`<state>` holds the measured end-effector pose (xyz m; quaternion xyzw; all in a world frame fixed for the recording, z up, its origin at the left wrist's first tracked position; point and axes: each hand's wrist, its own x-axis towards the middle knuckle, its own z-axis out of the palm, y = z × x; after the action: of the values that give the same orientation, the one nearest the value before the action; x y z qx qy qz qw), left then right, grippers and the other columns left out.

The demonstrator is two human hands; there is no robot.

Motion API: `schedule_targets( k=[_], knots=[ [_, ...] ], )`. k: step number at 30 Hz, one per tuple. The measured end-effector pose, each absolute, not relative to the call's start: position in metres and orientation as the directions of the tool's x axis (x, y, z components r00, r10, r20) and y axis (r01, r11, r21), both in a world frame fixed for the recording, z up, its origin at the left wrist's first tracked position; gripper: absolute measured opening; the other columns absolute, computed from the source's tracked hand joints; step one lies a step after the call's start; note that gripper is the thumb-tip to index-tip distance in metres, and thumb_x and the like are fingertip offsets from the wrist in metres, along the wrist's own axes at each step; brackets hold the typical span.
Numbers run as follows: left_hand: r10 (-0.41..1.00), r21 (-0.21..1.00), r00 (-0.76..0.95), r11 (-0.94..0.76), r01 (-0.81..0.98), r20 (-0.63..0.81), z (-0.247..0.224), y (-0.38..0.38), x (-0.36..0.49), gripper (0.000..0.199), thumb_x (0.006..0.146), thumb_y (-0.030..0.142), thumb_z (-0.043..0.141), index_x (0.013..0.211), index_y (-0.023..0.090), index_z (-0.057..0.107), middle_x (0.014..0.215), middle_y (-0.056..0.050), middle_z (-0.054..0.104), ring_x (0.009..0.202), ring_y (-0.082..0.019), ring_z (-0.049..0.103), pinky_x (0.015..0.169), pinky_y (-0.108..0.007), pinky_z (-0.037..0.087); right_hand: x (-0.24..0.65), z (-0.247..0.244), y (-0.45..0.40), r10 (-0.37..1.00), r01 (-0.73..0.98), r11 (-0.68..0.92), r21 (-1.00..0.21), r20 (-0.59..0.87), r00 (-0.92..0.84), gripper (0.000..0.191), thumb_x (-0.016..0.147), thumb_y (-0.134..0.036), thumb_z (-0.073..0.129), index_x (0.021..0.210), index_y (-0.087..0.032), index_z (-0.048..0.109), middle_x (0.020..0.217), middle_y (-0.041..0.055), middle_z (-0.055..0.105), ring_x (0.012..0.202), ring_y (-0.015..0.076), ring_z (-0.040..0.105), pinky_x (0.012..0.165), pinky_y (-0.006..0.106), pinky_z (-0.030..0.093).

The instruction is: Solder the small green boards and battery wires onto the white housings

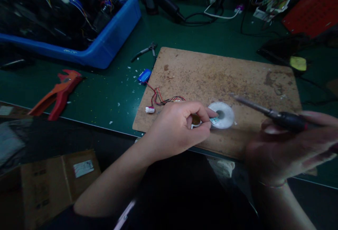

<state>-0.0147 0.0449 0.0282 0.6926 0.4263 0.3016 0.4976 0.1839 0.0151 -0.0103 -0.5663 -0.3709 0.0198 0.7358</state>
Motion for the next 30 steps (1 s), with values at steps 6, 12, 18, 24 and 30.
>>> schedule_targets(
  k=[6, 12, 18, 24, 30],
  knots=[
    [0.891, 0.938, 0.453, -0.159, 0.308, 0.002, 0.028, 0.045, -0.015, 0.011, 0.083, 0.007, 0.072, 0.078, 0.017, 0.071, 0.112, -0.001, 0.083, 0.047, -0.002, 0.043, 0.046, -0.021, 0.033, 0.184, -0.014, 0.005, 0.726, 0.434, 0.421, -0.797, 0.582, 0.366, 0.046, 0.081, -0.028, 0.085, 0.125, -0.032, 0.071, 0.127, 0.0007, 0.066, 0.083, 0.0136, 0.075, 0.079, 0.033, 0.066],
    [0.891, 0.935, 0.451, -0.203, 0.291, 0.053, 0.023, 0.04, -0.015, 0.01, 0.086, 0.01, 0.072, 0.08, 0.018, 0.071, 0.114, 0.0, 0.082, 0.05, -0.002, 0.046, 0.048, -0.021, 0.036, 0.183, -0.009, 0.007, 0.868, 0.4, 0.4, -0.824, 0.481, 0.124, 0.088, 0.072, -0.018, 0.09, 0.147, -0.043, 0.053, 0.143, 0.0006, 0.059, 0.121, 0.024, 0.072, 0.113, 0.049, 0.057],
    [0.964, 0.915, 0.231, -0.207, 0.345, 0.131, 0.027, 0.03, -0.044, 0.014, 0.095, 0.028, 0.075, 0.109, 0.025, 0.078, 0.084, 0.001, 0.076, 0.05, -0.007, 0.046, 0.048, -0.025, 0.035, 0.185, -0.012, 0.013, 0.886, 0.291, 0.387, -0.875, 0.44, 0.145, 0.089, 0.066, -0.02, 0.094, 0.144, -0.041, 0.056, 0.147, 0.0024, 0.057, 0.127, 0.0274, 0.069, 0.117, 0.054, 0.053],
    [0.985, 0.84, 0.023, -0.159, 0.518, 0.172, 0.026, 0.018, -0.069, 0.01, 0.1, 0.024, 0.067, 0.108, 0.021, 0.074, 0.077, 0.002, 0.067, 0.053, -0.008, 0.045, 0.051, -0.025, 0.038, 0.181, -0.012, 0.014, 0.866, 0.251, 0.431, -0.867, 0.476, 0.154, 0.087, 0.065, -0.015, 0.093, 0.142, -0.039, 0.061, 0.144, 0.002, 0.059, 0.123, 0.0238, 0.07, 0.117, 0.046, 0.054],
    [0.978, 0.819, 0.143, -0.206, 0.535, 0.152, 0.004, 0.015, -0.059, 0.018, 0.095, 0.023, 0.073, 0.112, 0.018, 0.075, 0.1, -0.004, 0.069, 0.066, -0.01, 0.051, 0.065, -0.027, 0.045, 0.182, -0.013, 0.014, 0.88, 0.259, 0.412, -0.874, 0.455, 0.137, 0.085, 0.069, -0.019, 0.092, 0.142, -0.047, 0.059, 0.148, -0.0022, 0.056, 0.128, 0.0248, 0.068, 0.121, 0.051, 0.051]
  ],
)
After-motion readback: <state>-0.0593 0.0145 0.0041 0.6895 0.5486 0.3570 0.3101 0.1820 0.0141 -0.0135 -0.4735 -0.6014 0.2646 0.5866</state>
